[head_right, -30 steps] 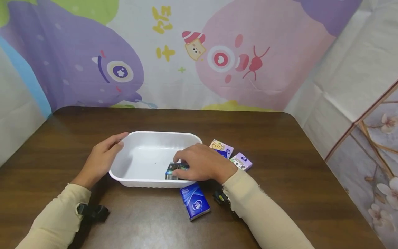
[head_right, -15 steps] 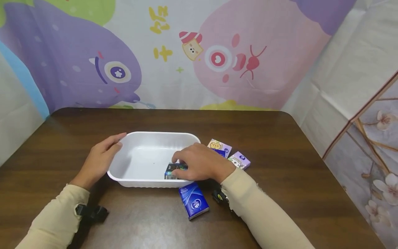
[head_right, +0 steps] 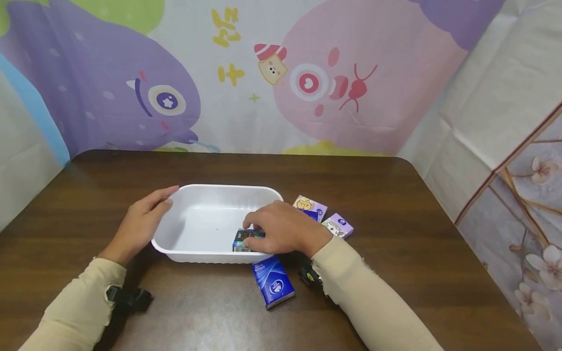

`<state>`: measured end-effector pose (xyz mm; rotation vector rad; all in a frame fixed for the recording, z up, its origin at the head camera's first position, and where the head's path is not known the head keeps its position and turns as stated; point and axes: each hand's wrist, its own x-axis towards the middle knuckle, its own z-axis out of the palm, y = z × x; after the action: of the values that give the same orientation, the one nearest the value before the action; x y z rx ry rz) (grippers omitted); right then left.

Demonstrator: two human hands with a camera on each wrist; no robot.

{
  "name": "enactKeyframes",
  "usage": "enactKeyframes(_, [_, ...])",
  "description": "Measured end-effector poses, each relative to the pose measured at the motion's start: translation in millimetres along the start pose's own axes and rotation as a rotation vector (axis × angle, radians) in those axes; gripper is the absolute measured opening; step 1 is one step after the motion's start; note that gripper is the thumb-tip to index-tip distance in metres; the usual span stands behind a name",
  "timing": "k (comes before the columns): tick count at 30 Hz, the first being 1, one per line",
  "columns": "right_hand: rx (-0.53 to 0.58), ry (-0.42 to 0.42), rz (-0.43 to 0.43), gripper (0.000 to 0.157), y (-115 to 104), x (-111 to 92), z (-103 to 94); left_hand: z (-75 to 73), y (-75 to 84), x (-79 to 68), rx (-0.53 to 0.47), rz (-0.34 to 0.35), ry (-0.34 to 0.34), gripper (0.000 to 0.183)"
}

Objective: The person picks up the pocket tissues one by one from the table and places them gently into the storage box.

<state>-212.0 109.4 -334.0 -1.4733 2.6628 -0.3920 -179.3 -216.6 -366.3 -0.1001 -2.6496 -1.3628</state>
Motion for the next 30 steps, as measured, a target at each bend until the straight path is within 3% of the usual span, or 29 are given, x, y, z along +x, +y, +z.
enactKeyframes(30, [0.048, 0.041, 0.01, 0.038, 1.5, -0.9, -0.8, -0.2, 1.1, -0.3, -0.004, -0.007, -0.003, 0.046])
